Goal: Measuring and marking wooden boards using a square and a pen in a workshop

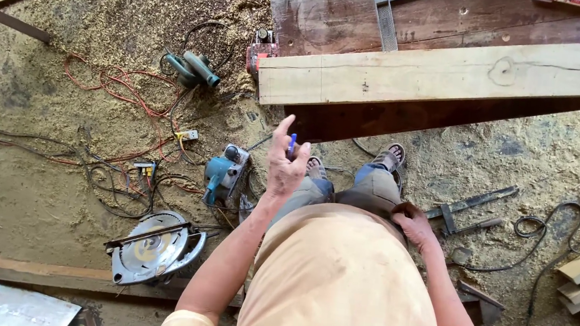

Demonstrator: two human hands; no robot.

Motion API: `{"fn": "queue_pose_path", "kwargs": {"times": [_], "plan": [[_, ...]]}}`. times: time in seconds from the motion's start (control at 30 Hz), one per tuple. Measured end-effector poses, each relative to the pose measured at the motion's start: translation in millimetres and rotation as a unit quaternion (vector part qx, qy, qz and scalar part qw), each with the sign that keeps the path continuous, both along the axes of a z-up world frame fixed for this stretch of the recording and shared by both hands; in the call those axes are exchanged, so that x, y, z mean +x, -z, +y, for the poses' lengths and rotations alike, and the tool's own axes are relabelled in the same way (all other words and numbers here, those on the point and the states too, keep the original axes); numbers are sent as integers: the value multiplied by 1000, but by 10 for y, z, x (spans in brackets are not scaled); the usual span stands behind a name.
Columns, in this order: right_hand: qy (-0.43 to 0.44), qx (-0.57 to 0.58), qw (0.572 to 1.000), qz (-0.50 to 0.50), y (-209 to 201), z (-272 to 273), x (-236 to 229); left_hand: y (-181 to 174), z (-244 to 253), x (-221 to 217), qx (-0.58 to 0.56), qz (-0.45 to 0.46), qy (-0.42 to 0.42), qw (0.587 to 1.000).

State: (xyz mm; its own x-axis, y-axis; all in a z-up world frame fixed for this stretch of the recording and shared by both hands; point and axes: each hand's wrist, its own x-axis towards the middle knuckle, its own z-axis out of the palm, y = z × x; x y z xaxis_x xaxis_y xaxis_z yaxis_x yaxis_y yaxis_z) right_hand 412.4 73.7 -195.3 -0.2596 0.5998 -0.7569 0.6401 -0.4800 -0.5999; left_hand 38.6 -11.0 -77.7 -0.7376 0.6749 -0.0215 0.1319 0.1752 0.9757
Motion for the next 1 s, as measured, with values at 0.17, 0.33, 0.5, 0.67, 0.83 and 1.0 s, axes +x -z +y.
{"fn": "queue_pose_path", "kwargs": {"times": [0.17, 0.33, 0.5, 0.67, 0.83, 1.0], "plan": [[0, 6, 1000, 3, -55, -21, -18, -201, 109, 43, -5, -2, 22, 1000], [9, 3, 1000, 6, -51, -64, 15, -157, 107, 65, -9, -11, 31, 999], [19, -5, 1000, 9, 25, -121, 63, -144, 90, 69, -24, -7, 30, 999], [19, -7, 1000, 9, 24, -131, 69, -138, 62, 54, -28, -11, 33, 999], [19, -6, 1000, 8, -67, -132, 39, -144, 47, 56, -27, -16, 36, 999], [22, -6, 1000, 16, -28, -133, 67, -122, 37, 57, -27, -11, 40, 999]]}}
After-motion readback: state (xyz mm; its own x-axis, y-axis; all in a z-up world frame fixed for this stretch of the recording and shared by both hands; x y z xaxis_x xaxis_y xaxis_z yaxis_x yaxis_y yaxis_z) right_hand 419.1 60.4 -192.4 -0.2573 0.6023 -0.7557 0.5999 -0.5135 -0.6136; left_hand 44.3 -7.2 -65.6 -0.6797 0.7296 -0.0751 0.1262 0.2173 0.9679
